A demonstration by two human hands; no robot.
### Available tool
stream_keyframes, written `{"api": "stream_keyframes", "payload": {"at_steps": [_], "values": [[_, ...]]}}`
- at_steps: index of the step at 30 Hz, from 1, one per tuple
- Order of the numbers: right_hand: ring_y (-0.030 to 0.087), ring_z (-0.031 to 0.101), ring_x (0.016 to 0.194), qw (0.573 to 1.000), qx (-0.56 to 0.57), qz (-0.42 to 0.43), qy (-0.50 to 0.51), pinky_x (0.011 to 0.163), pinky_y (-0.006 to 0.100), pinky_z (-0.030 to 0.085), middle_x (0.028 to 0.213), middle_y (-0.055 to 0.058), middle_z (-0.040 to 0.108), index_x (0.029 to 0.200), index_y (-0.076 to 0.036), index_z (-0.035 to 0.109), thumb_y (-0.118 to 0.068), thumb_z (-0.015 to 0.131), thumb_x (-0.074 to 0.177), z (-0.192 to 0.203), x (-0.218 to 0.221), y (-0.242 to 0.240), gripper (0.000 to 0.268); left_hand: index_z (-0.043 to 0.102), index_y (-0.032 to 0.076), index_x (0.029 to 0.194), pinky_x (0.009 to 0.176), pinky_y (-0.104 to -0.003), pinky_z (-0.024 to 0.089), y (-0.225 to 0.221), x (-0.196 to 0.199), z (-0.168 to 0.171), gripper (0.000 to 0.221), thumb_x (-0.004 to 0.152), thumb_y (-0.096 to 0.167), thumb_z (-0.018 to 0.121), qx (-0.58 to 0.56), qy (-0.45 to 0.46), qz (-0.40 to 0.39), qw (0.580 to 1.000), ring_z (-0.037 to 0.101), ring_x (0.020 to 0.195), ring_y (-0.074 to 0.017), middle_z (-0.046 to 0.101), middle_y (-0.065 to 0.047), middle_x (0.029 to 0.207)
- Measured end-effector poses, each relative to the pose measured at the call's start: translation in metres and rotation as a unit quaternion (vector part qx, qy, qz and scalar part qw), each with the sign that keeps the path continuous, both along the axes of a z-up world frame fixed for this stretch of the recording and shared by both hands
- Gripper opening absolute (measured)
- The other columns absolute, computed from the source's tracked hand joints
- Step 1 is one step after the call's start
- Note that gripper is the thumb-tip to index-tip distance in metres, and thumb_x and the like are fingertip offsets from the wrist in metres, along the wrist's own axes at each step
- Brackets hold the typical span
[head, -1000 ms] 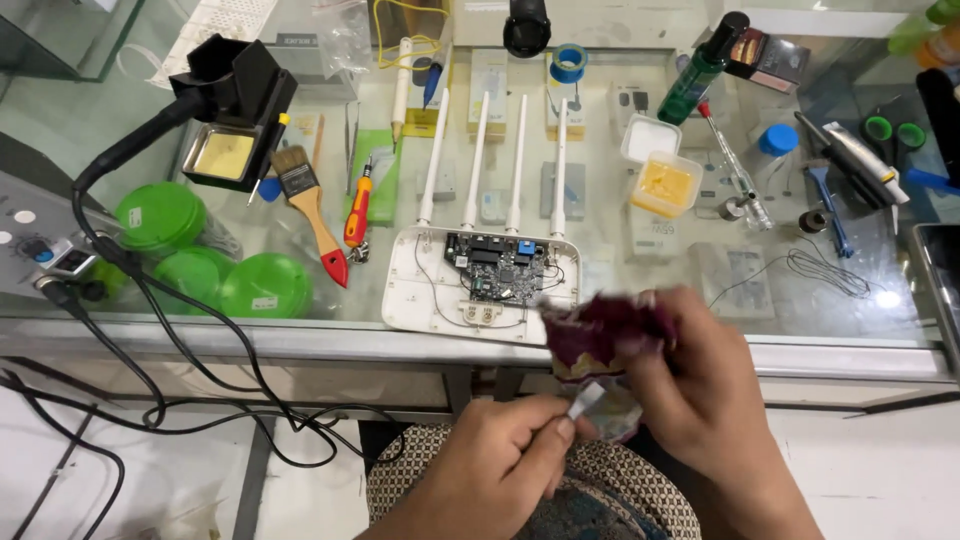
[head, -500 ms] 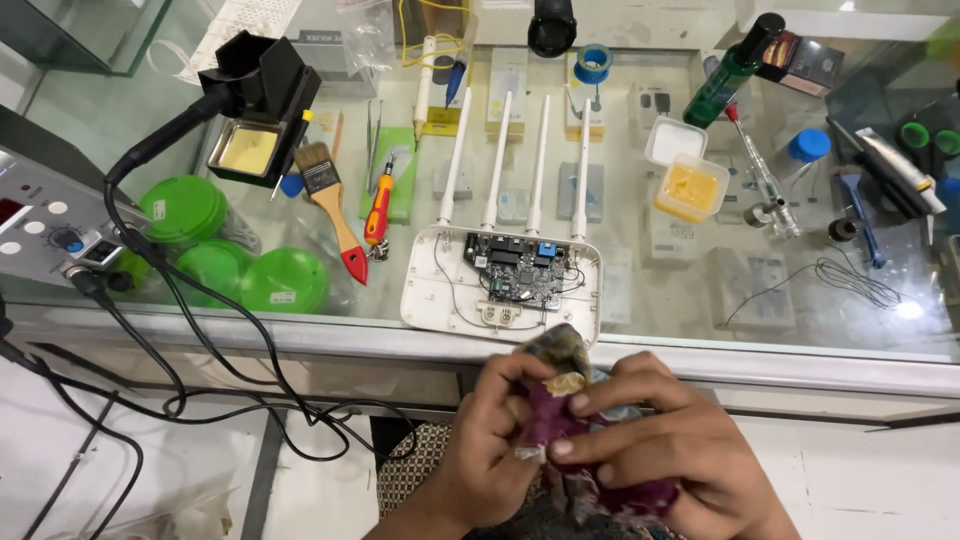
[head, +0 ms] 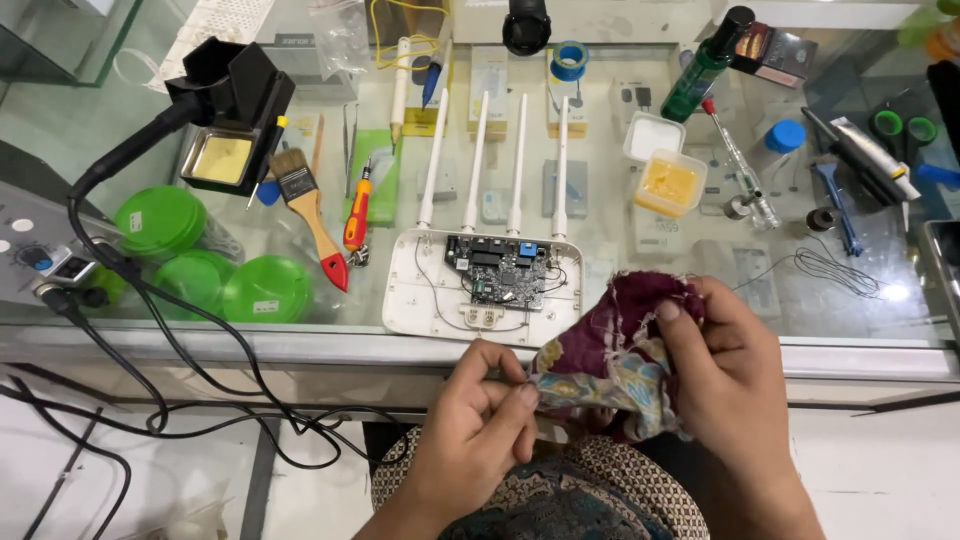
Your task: Cleaning and repairing the internal circuit board of a wireless router using a cloth and a small tool.
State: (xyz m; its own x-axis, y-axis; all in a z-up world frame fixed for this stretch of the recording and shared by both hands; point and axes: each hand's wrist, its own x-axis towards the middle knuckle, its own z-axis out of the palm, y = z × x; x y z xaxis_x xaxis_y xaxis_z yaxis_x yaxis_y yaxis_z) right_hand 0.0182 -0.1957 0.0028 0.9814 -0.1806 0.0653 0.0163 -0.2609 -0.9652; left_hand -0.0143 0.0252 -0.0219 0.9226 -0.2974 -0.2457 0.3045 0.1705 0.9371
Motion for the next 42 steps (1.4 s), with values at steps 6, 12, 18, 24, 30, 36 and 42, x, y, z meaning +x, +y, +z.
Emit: {"api": "stream_keyframes", "payload": {"at_steps": [6,12,18,24,30,36,42], "values": [[0.013,0.059,0.079,0.998,0.015,0.045,0.035,0.067,0.026,0.046,0.086,0.005,0.067,0.103,-0.003,0.066,-0.017,0.054,0.107,0.008,0.019,0.013,0.019,0.012,0.012,0.157,0.042,-0.031,0.044,0.005,-0.007,0.014,0.069,0.099,0.009,0.050,0.003,-0.007,-0.005,1.000,0.054,0.047,-0.0181,0.063,-0.009,0.060],[0.009,0.043,0.057,0.985,-0.127,0.104,-0.057,0.050,0.028,0.033,0.064,-0.002,0.050,0.090,-0.009,0.057,-0.014,0.056,0.104,0.032,0.017,0.042,0.015,-0.019,0.020,0.164,0.049,-0.030,0.047,0.000,-0.011,0.019,0.099,0.097,0.011,0.053,-0.039,-0.046,-0.063,0.996,0.058,0.048,-0.0151,0.070,-0.012,0.067],[0.013,0.053,0.040,0.879,-0.195,0.342,-0.270,0.039,0.031,0.039,0.059,-0.004,0.061,0.105,-0.010,0.066,-0.023,0.043,0.104,0.042,0.019,0.038,0.026,-0.020,0.025,0.164,0.072,-0.037,0.045,0.005,-0.002,-0.008,0.108,0.096,0.006,0.062,-0.170,-0.032,-0.040,0.984,0.057,0.076,-0.0205,0.068,-0.019,0.097],[0.028,0.063,0.069,0.734,-0.230,0.516,-0.376,0.057,0.038,0.046,0.123,0.016,0.074,0.109,-0.004,0.070,-0.019,0.045,0.107,0.061,-0.001,0.032,0.030,0.062,0.000,0.119,0.091,-0.034,0.051,-0.010,0.001,-0.031,0.040,0.089,0.027,0.061,-0.234,0.090,0.073,0.965,0.067,0.100,-0.0247,0.071,-0.018,0.112],[0.014,0.058,0.051,0.940,-0.052,0.105,-0.321,0.055,0.026,0.052,0.084,0.007,0.069,0.085,-0.013,0.064,-0.044,0.058,0.096,-0.011,-0.032,0.014,0.034,0.054,0.001,0.102,0.080,-0.048,0.069,-0.004,0.000,-0.038,0.022,0.101,0.017,0.069,-0.185,-0.242,0.058,0.951,0.073,0.100,-0.0436,0.070,-0.029,0.106],[0.036,0.062,0.138,0.954,0.167,0.241,-0.061,0.115,0.048,0.049,0.137,0.021,0.068,0.121,-0.007,0.065,-0.053,0.047,0.102,0.004,-0.023,0.057,0.054,0.057,0.002,0.095,0.052,-0.036,0.061,-0.013,-0.002,-0.042,0.025,0.094,0.023,0.071,0.162,-0.495,0.137,0.842,0.071,0.060,-0.0217,0.069,-0.009,0.079],[0.038,0.065,0.130,0.930,0.306,0.199,-0.052,0.112,0.045,0.048,0.129,0.031,0.071,0.116,0.002,0.064,-0.025,0.053,0.105,-0.032,-0.049,0.087,0.031,0.055,0.001,0.104,0.066,-0.036,0.058,-0.052,-0.035,-0.073,0.023,0.092,0.018,0.065,0.069,-0.373,0.321,0.868,0.072,0.072,-0.0264,0.065,-0.018,0.088]]}}
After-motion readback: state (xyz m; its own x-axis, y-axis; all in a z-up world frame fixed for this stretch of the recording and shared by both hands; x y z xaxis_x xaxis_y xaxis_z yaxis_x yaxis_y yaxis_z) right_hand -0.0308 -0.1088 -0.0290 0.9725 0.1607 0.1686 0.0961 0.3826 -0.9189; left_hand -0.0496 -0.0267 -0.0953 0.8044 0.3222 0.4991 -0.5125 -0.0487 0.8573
